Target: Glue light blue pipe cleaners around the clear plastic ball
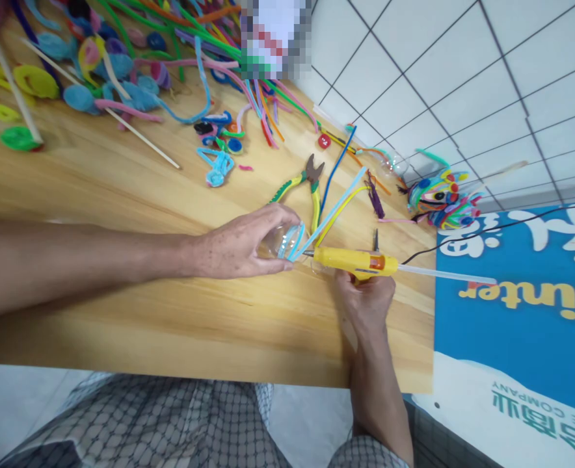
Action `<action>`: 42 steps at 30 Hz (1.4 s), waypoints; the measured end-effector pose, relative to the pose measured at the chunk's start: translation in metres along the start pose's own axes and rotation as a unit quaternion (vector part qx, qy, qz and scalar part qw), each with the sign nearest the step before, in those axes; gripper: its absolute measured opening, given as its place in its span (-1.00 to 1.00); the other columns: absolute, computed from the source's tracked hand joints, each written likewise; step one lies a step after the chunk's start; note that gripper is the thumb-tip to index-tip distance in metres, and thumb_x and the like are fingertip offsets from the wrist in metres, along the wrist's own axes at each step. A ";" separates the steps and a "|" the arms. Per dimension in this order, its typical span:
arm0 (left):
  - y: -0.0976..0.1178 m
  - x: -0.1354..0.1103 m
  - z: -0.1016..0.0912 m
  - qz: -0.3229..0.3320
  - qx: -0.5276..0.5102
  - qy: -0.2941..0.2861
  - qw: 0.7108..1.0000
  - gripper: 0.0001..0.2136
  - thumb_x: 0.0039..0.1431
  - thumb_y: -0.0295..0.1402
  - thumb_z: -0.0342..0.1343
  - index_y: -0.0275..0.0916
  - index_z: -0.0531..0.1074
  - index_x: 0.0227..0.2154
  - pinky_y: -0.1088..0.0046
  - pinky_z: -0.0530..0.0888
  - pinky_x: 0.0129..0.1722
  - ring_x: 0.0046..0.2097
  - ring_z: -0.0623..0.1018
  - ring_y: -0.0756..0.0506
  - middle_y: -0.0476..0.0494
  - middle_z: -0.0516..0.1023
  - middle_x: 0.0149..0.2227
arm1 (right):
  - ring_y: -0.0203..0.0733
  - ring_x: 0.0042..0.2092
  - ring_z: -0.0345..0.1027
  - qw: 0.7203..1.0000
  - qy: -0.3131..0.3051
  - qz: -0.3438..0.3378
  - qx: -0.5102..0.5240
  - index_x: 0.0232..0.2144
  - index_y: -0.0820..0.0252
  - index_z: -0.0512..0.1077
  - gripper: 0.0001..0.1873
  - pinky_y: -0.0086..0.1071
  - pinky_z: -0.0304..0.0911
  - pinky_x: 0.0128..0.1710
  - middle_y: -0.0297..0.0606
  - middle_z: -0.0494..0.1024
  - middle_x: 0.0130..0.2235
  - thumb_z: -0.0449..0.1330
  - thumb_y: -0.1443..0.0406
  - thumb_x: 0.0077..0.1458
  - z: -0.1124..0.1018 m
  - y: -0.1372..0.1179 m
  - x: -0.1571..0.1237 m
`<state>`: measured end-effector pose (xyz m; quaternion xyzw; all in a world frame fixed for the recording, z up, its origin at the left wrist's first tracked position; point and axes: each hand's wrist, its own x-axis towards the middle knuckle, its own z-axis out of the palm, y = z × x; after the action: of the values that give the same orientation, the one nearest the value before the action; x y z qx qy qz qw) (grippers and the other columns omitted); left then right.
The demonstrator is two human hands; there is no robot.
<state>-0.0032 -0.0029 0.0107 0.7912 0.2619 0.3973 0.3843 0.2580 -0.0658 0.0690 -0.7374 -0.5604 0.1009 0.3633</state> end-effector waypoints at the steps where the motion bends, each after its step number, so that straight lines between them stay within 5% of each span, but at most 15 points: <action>1: 0.000 0.000 0.000 0.001 -0.002 0.001 1.000 -0.59 0.31 -0.25 0.35 -0.16 0.35 0.10 0.08 0.58 0.23 0.20 0.60 -0.27 -0.30 0.58 0.14 | -0.08 -0.45 0.50 1.000 -0.001 -0.001 -0.001 -0.50 0.10 0.49 -0.81 -0.21 0.51 -0.40 -0.29 0.54 -0.50 0.37 0.16 -0.19 0.000 0.000 0.000; 42: -0.002 0.000 0.002 0.013 -0.005 0.006 1.000 -0.57 0.30 -0.27 0.38 -0.16 0.35 0.12 0.09 0.58 0.22 0.19 0.60 -0.27 -0.30 0.58 0.14 | -0.06 -0.41 0.56 1.000 0.022 -0.020 -0.010 -0.46 0.15 0.55 -0.80 -0.25 0.53 -0.40 -0.26 0.60 -0.47 0.36 0.18 -0.17 0.001 0.012 -0.001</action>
<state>-0.0021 -0.0026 0.0086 0.7900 0.2521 0.4083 0.3816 0.2658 -0.0678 0.0597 -0.7317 -0.5678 0.0724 0.3702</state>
